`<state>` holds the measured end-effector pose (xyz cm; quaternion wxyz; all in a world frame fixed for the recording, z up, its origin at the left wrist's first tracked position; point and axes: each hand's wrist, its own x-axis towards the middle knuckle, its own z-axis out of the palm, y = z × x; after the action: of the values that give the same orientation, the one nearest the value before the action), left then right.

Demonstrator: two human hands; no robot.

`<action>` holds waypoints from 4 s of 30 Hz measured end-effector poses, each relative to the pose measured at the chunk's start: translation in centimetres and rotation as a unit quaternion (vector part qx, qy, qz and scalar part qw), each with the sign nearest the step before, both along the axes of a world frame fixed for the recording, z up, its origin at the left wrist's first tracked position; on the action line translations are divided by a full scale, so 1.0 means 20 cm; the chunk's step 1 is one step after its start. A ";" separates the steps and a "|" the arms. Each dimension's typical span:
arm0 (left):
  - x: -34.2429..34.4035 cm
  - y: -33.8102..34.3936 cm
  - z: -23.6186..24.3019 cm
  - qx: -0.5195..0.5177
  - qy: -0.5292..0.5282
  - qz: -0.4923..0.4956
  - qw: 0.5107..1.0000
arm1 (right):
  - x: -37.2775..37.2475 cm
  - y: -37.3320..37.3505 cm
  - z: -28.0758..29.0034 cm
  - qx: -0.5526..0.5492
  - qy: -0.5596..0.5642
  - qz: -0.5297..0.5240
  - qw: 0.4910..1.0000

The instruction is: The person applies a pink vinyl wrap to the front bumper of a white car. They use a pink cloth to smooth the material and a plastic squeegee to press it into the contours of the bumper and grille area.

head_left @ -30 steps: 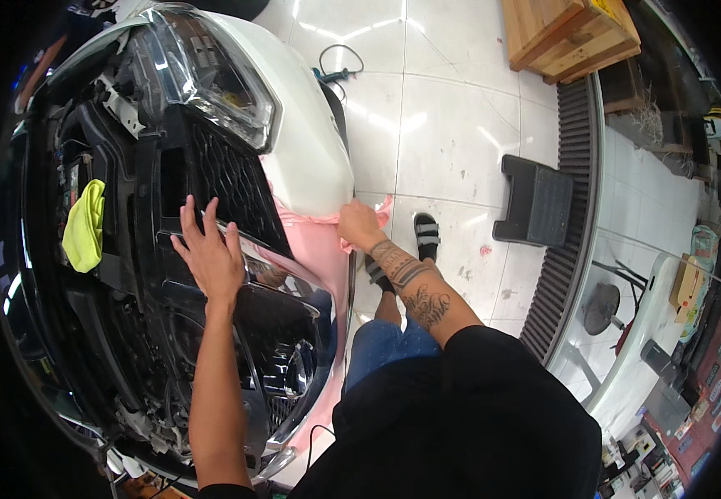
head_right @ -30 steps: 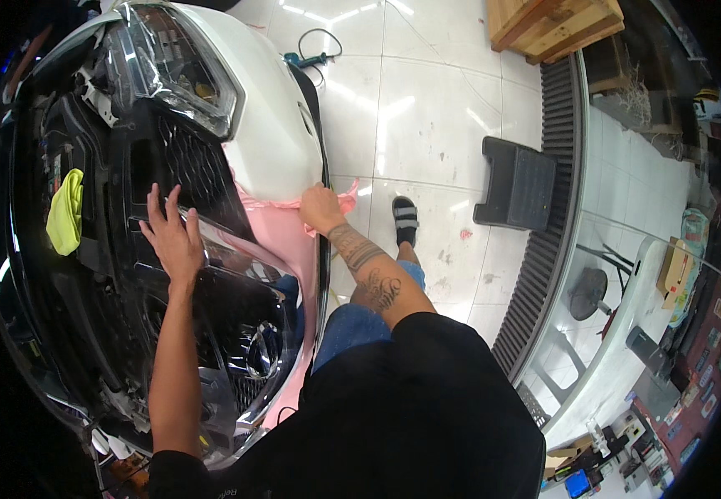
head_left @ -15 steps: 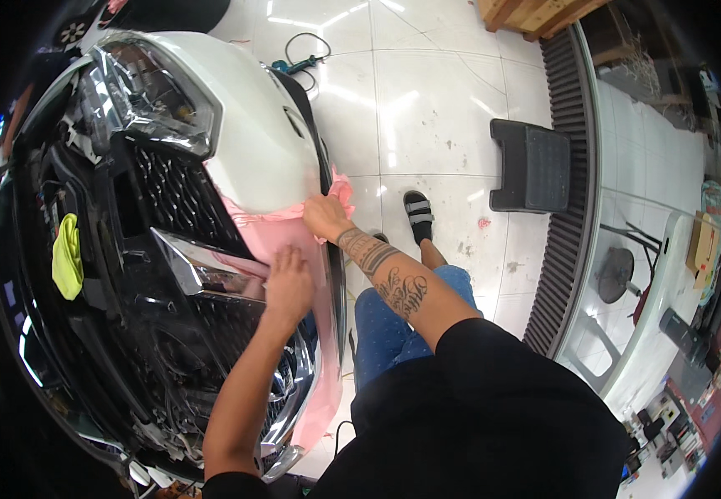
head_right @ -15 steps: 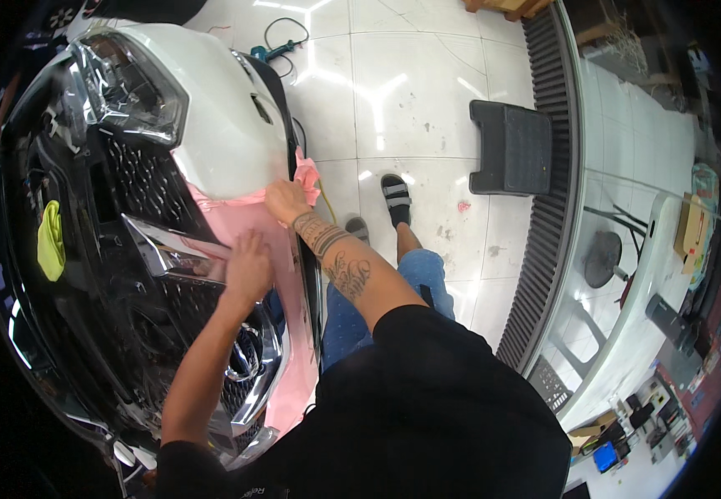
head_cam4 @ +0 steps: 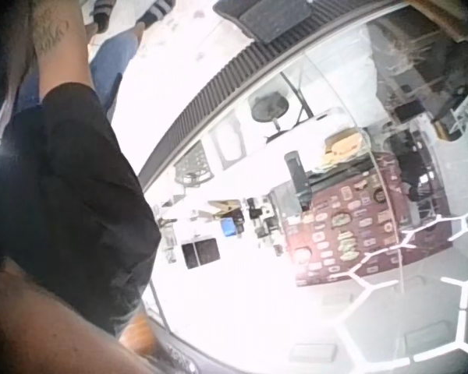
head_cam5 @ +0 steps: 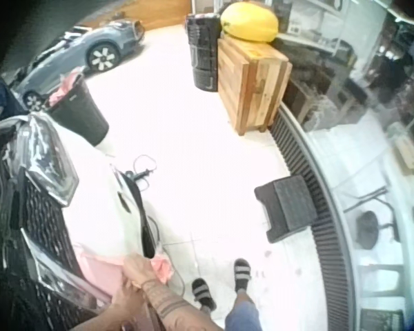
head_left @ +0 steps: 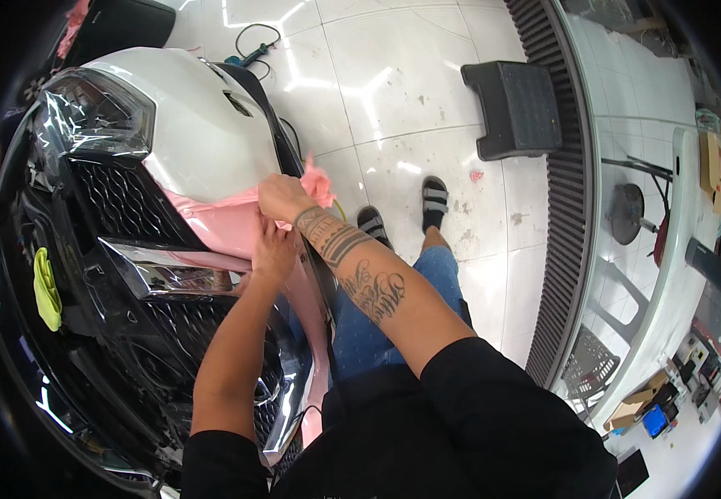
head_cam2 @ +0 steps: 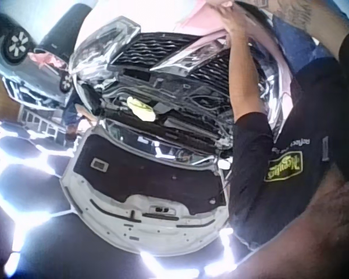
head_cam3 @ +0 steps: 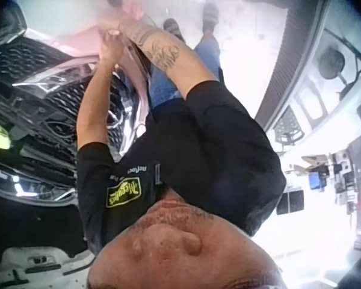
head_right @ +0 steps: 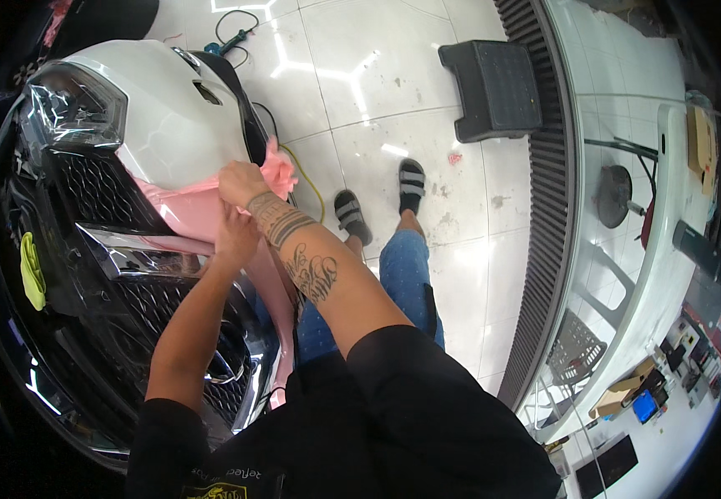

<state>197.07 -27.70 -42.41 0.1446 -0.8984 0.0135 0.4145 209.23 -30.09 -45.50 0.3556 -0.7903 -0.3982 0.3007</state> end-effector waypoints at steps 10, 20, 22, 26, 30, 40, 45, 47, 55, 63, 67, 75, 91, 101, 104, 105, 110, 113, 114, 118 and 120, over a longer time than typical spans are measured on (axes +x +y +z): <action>-0.35 0.22 -0.31 -0.296 -0.205 0.285 0.888 | -0.18 -0.13 0.22 -0.055 0.009 -0.006 0.998; -0.48 -0.20 -0.10 -0.382 -0.270 0.415 0.780 | -0.33 -0.17 0.31 -0.010 0.095 -0.105 0.990; -0.53 -0.24 -0.12 -0.378 -0.293 0.378 0.793 | -0.33 -0.20 0.31 0.008 0.076 -0.087 0.993; -0.43 -0.32 0.14 -0.308 -0.315 0.259 0.859 | -0.41 -0.38 0.17 0.112 0.238 -0.123 0.957; -0.16 -0.22 0.67 -0.302 -0.247 0.456 0.800 | -0.26 -0.50 0.00 0.209 0.566 -0.361 0.711; 0.26 -0.16 0.34 -0.136 -0.060 0.131 0.980 | -0.03 -0.14 -0.73 -0.033 0.176 -0.021 0.984; 0.07 -0.11 0.48 -0.170 0.041 0.249 0.953 | 0.04 -0.04 -0.67 -0.048 0.104 0.105 0.988; 0.09 -0.11 0.59 -0.204 -0.015 0.265 0.942 | 0.10 0.00 -0.69 -0.026 0.051 0.161 0.985; -0.14 -0.27 0.72 -0.069 -0.308 0.341 0.885 | 0.12 0.00 -0.70 0.055 -0.037 0.218 0.974; -0.27 -0.26 0.47 0.091 -0.359 0.305 0.878 | 0.18 0.04 -0.73 0.208 -0.148 0.308 0.916; -0.28 -0.26 0.40 0.067 -0.400 0.314 0.858 | 0.24 0.03 -0.71 0.143 -0.161 0.333 0.918; -0.30 -0.32 0.33 0.080 -0.523 0.260 0.808 | 0.31 0.16 -0.77 0.268 -0.143 0.481 0.822; -0.28 -0.36 0.05 0.081 -0.690 0.260 0.670 | 0.30 0.15 -0.85 0.397 -0.062 0.538 0.741; -0.29 -0.37 0.03 0.152 -0.747 0.216 0.610 | 0.37 -0.01 -0.82 0.292 -0.019 0.401 0.868; -0.33 -0.35 0.03 0.181 -0.785 0.199 0.559 | 0.32 -0.01 -0.67 0.244 -0.171 0.431 0.852; -0.33 -0.35 0.02 0.164 -0.794 0.210 0.546 | 0.28 0.01 -0.63 0.226 -0.182 0.455 0.842; -0.27 -0.34 0.01 0.174 -0.796 0.232 0.531 | 0.31 0.16 -0.69 0.318 -0.085 0.506 0.797; -0.29 -0.34 0.03 0.199 -0.787 0.224 0.540 | 0.25 0.15 -0.76 0.473 -0.175 0.455 0.734; -0.29 -0.35 0.02 0.212 -0.779 0.226 0.545 | 0.22 0.12 -0.79 0.533 -0.203 0.424 0.704; -0.28 -0.37 0.03 0.215 -0.772 0.223 0.554 | 0.18 -0.05 -0.81 0.537 -0.234 0.397 0.707; -0.28 -0.37 0.03 0.210 -0.772 0.233 0.552 | 0.16 -0.09 -0.82 0.530 -0.229 0.378 0.723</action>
<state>191.54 -35.02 -41.83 0.1830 -0.7890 -0.4004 -0.4285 212.43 -31.99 -62.00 0.4710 -0.3015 -0.8280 -0.0403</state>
